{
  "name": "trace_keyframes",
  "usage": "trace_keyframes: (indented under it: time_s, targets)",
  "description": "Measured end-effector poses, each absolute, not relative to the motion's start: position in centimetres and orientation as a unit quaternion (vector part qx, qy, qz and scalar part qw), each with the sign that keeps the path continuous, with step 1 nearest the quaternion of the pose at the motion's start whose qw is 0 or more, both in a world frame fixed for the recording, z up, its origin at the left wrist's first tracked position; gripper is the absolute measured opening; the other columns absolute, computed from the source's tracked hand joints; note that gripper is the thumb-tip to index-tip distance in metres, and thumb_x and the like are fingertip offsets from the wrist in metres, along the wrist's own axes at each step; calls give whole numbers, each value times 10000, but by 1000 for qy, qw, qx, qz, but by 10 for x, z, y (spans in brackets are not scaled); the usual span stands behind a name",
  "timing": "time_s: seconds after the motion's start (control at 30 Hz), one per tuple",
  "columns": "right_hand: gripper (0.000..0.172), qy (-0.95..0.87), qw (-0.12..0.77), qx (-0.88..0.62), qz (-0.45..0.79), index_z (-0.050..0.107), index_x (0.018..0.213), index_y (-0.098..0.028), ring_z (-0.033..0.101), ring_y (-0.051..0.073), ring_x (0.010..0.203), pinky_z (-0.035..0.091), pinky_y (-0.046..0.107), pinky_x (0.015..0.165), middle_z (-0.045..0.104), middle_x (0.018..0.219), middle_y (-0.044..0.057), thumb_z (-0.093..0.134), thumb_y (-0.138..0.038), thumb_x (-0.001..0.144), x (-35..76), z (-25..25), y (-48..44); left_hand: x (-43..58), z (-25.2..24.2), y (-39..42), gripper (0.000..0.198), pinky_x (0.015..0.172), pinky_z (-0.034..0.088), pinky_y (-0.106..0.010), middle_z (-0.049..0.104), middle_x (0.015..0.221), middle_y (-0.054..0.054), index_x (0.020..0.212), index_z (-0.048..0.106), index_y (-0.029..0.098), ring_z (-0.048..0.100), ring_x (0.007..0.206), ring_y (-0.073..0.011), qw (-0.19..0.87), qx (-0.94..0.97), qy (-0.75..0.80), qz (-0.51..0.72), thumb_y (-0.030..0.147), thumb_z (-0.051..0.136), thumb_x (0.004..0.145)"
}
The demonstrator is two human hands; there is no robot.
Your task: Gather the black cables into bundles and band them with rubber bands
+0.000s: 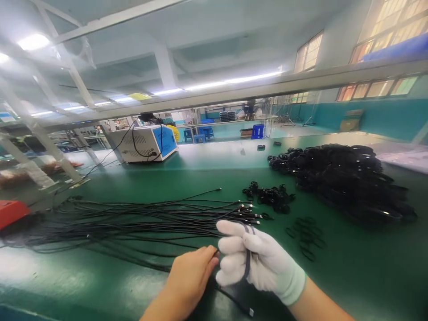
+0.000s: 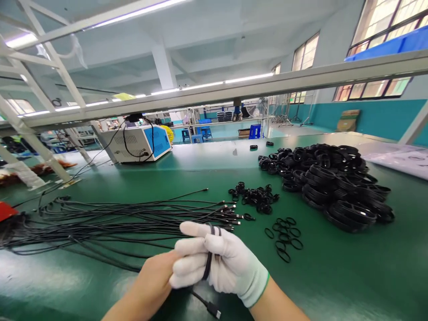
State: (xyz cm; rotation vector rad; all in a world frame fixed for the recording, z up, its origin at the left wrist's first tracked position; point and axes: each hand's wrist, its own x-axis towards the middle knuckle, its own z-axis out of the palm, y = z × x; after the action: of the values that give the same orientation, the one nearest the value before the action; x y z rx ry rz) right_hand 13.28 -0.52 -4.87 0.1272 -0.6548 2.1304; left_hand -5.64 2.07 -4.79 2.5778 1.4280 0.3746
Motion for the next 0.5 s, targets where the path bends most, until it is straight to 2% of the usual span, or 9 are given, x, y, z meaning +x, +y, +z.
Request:
trace_keyframes:
  time_s: [0.1,0.23,0.33,0.4,0.5]
  targets:
    - [348,-240,488,37,838,560,1085,-156,457,68,609,435,288,686,437,702,-52,671,-228,763,137,-41,0,-56,-55,15,274,572,400,-239,699,807,-15,862,590,234,652,704,-189,23,852,518,76,240,322,917]
    - [178,-248,522,4,816,586,952,-165,486,86,646,436,379,824,483,721,-37,643,-212,791,142,-39,7,-55,-66,-5,218,517,358,-253,687,720,17,838,572,254,627,590,-177,-52,888,452,72,226,364,899]
    - [262,-266,538,-63,797,587,1038,-167,593,160,811,393,477,931,603,883,27,647,-243,795,144,-44,9,-47,-72,-19,165,472,311,-271,659,641,22,768,552,251,580,503,-166,-94,907,399,99,200,420,853]
    - [359,-273,540,-123,787,566,1109,-165,616,219,928,377,505,953,623,1039,86,668,-269,782,142,-48,8,-42,-67,-24,153,456,283,-277,627,583,23,709,530,239,542,456,-153,-105,913,375,122,190,446,827]
    - [402,-289,507,-183,791,553,1128,-154,630,212,910,407,455,918,634,1046,112,695,-234,760,136,-54,4,-41,-43,-18,168,475,281,-282,613,592,24,682,530,225,521,471,-140,-96,922,346,148,201,479,841]
